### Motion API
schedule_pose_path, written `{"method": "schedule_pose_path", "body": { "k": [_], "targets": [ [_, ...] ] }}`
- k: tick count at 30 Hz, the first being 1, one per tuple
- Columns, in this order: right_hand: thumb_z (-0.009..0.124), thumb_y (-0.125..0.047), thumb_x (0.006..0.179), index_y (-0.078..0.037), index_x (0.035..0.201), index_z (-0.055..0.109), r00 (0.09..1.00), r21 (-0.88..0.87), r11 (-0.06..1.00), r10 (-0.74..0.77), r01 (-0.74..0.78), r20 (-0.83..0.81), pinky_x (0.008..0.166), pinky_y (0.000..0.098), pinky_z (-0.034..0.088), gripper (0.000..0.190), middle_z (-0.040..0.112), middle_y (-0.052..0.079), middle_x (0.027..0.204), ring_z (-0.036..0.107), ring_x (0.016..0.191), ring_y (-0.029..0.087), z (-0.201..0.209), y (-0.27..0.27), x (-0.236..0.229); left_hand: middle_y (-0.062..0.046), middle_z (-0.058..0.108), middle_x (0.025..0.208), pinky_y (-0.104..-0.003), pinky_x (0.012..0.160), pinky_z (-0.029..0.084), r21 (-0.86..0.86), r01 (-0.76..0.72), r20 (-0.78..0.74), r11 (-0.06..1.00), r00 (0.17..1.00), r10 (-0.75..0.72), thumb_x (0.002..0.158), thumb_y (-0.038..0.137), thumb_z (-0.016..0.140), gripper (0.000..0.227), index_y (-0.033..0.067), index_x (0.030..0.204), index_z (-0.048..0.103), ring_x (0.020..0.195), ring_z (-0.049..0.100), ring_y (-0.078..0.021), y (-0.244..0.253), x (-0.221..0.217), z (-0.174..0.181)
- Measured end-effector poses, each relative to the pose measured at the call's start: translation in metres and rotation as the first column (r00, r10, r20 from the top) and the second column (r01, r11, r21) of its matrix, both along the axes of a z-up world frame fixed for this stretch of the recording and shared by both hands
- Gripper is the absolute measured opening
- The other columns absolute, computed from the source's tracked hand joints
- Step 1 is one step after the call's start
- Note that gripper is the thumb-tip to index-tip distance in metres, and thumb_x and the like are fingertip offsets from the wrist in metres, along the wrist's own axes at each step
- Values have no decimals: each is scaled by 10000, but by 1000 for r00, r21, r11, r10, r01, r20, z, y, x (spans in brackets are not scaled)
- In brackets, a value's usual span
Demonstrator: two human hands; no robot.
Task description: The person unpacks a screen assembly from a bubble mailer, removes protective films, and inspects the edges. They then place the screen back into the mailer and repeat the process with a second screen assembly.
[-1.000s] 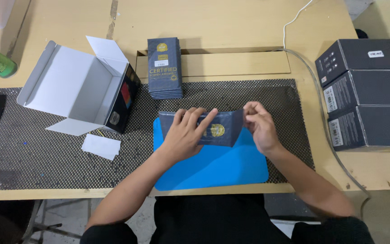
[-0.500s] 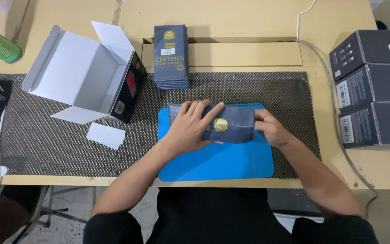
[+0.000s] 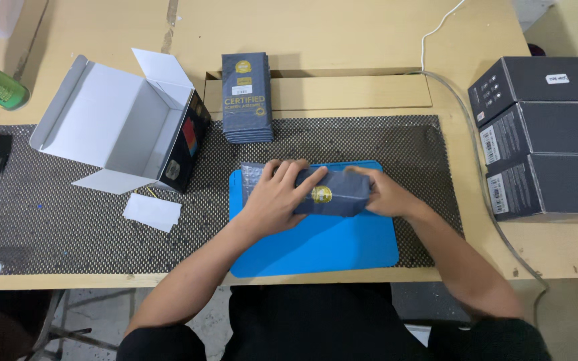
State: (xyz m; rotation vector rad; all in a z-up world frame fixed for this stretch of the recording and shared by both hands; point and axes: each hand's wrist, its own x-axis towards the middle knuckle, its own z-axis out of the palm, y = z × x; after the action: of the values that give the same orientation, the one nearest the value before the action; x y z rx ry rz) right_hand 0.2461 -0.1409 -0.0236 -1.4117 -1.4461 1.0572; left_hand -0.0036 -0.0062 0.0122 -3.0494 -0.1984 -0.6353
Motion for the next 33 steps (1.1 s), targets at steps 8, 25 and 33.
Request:
{"method": "schedule_pose_path", "body": {
  "k": [8,25,33],
  "targets": [
    [804,-51,840,-47,766,794,987,146,979,-128,141,-93,896,479,518,74,781,127,839,707,878,286,10,8,-19,-168,506,1302,-497,1013,370,-5,-34,19,999,999,34,602,383,935,1166,124,1586,365,1208,527,-348,2,3,-12],
    [609,-369,1034,-152,1015,722,308,-81,495,-651,865,-694,785,291,649,246,762,44,1025,771,958,184,68,11,23,-189,530,1307,-499,1068,337,-120,-242,22,963,969,246,695,707,812,1090,87,1519,455,1180,567,-328,15,-4,5],
    [553,-398,1069,-146,1180,665,454,-9,645,-548,764,-702,907,336,639,298,719,70,1106,745,1033,221,24,8,24,-145,469,1377,-545,1137,274,-524,-97,-4,846,994,112,915,698,557,808,137,1490,474,1331,487,-343,7,1,6]
  ]
}}
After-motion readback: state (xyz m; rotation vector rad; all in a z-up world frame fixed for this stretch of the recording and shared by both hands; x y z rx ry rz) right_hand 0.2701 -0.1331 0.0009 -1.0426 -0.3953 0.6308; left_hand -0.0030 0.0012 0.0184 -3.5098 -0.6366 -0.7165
